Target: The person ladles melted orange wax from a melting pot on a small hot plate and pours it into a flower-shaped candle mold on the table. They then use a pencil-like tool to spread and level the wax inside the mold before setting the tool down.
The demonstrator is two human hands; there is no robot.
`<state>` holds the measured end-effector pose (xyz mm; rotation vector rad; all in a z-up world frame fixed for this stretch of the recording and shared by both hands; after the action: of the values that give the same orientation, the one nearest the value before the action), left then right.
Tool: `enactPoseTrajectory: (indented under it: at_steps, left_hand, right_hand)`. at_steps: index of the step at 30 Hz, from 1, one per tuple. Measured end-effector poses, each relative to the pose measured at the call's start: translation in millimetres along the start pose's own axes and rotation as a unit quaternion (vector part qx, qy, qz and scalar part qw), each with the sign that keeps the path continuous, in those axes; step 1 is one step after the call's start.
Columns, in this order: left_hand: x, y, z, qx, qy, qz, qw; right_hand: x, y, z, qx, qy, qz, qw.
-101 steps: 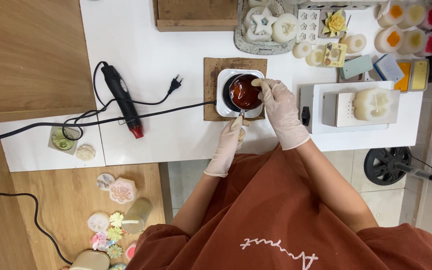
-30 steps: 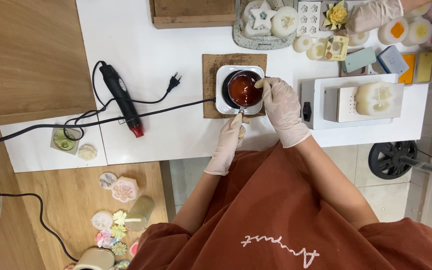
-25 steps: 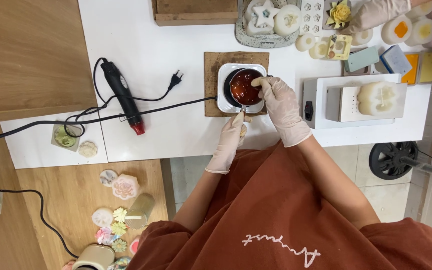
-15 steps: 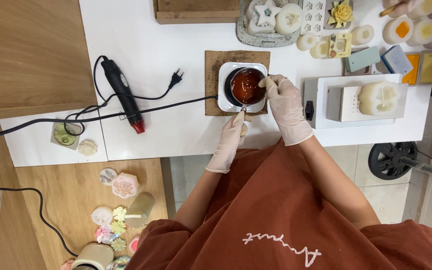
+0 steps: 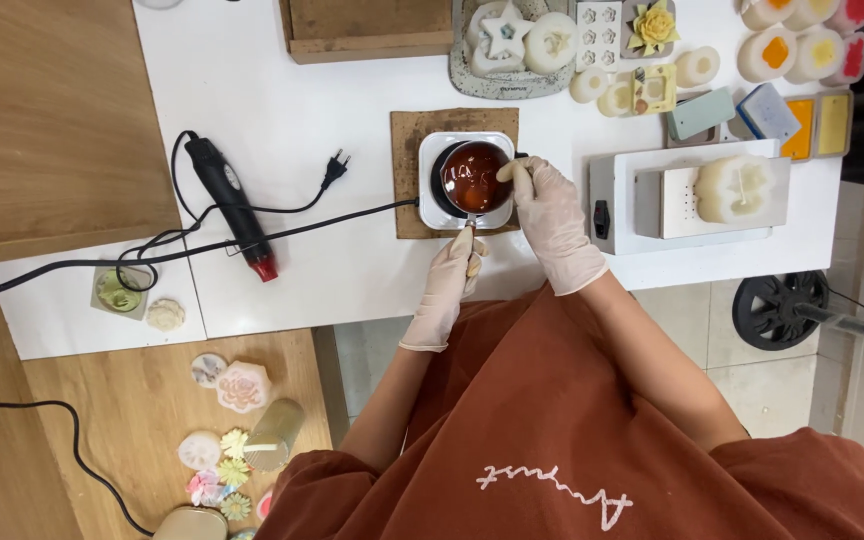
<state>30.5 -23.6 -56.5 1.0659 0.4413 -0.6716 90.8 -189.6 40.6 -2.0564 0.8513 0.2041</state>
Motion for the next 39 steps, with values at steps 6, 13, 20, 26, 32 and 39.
enactPoseTrajectory:
  at_steps: [6,13,20,26,32,39]
  left_hand:
    - [3.4,-2.3,-2.8,0.028,0.019,0.014,0.999]
    - [-7.3,11.3,8.1,0.025,-0.012,0.054,0.998]
    - [-35.2,14.3,33.4,0.076,-0.014,0.115,0.99]
    - [-52.8,-0.8,82.9,0.085,0.007,0.091,0.992]
    - [-58.4,-31.5,134.6,0.051,0.006,0.116,0.992]
    - [-72.3,-51.7,179.6,0.024,0.04,0.118,0.992]
  right_hand:
    - [-14.1,-27.6,-13.3,-0.123,0.119,-0.263,0.949]
    - [-3.3,-2.7,-20.7,0.045,-0.027,-0.062,0.997]
    - [-14.2,-8.5,-61.8,0.016,-0.037,-0.162,0.986]
    - [-16.3,8.2,-101.4,0.064,-0.031,-0.212,0.975]
    - [-3.2,48.0,-132.1,0.081,-0.051,-0.135,0.986]
    - [9.9,82.6,-150.6,0.182,-0.155,-0.061,0.969]
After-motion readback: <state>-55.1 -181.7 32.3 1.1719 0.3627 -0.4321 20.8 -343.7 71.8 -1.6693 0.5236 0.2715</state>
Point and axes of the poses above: each hand's wrist, its own x-axis towards the middle knuckle, its own z-axis out of the palm, y = z × x, the point moved 6 cm from there along x, towards the middle knuckle, and after that the axes turned 15 degrees about z, right-handed, at the moved point
